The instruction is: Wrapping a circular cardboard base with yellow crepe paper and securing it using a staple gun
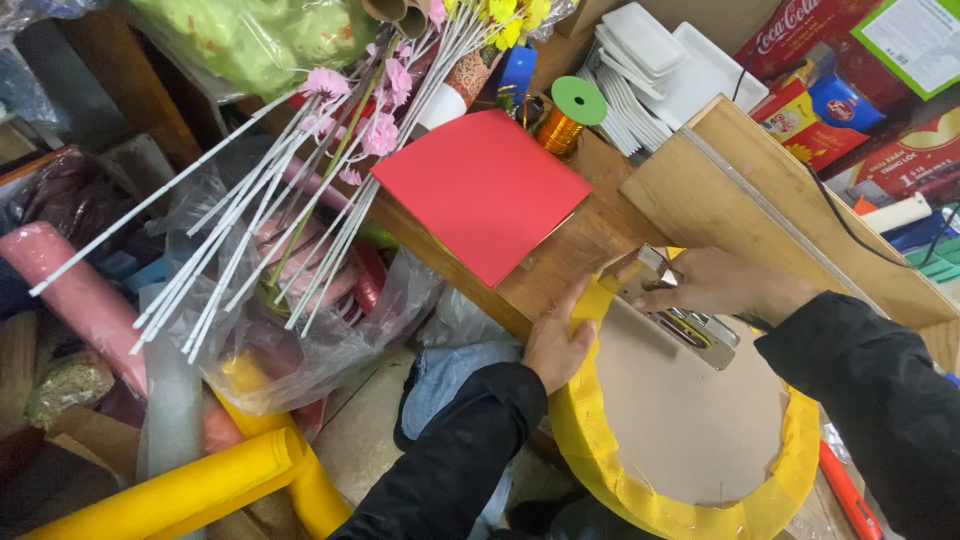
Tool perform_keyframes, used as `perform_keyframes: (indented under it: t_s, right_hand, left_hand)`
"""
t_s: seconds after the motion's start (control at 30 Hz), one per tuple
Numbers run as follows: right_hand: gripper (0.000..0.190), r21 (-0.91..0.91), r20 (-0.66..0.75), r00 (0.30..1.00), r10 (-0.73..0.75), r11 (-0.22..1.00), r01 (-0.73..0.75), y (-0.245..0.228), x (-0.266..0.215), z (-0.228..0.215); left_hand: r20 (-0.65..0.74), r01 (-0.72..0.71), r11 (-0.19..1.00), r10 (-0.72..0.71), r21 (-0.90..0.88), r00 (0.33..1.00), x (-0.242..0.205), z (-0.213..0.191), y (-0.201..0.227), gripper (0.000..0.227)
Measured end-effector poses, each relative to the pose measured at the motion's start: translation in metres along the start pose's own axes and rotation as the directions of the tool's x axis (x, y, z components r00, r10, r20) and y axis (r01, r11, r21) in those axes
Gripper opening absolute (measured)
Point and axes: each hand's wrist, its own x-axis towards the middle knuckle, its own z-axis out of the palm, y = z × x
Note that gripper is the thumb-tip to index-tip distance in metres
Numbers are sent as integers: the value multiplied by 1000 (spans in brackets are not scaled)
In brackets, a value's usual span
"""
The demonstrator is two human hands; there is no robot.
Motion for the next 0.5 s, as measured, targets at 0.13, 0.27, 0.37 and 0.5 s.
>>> perform_keyframes:
  t_s: [0.13, 0.27, 0.37, 0.5]
  right_hand:
    - [73, 7, 31, 1000, 0, 1000, 0, -18, -8, -2]
    - [74, -9, 37, 999, -11, 1000, 11, 1, 15, 19]
    - [64, 59, 48, 998, 41, 997, -44, 0, 19, 28]
    - [65, 54, -3, 1000, 30, 998, -30, -3, 18, 32]
  left_hand:
    - [23, 87, 996, -88, 23, 996, 9, 3, -11, 72]
    - [38, 48, 999, -47, -20, 998, 12, 2, -21, 72]
    - [62, 69, 997, -67, -35, 996, 10, -2, -19, 74]
    - [54, 19, 995, -14, -101, 998, 3, -4, -10, 71]
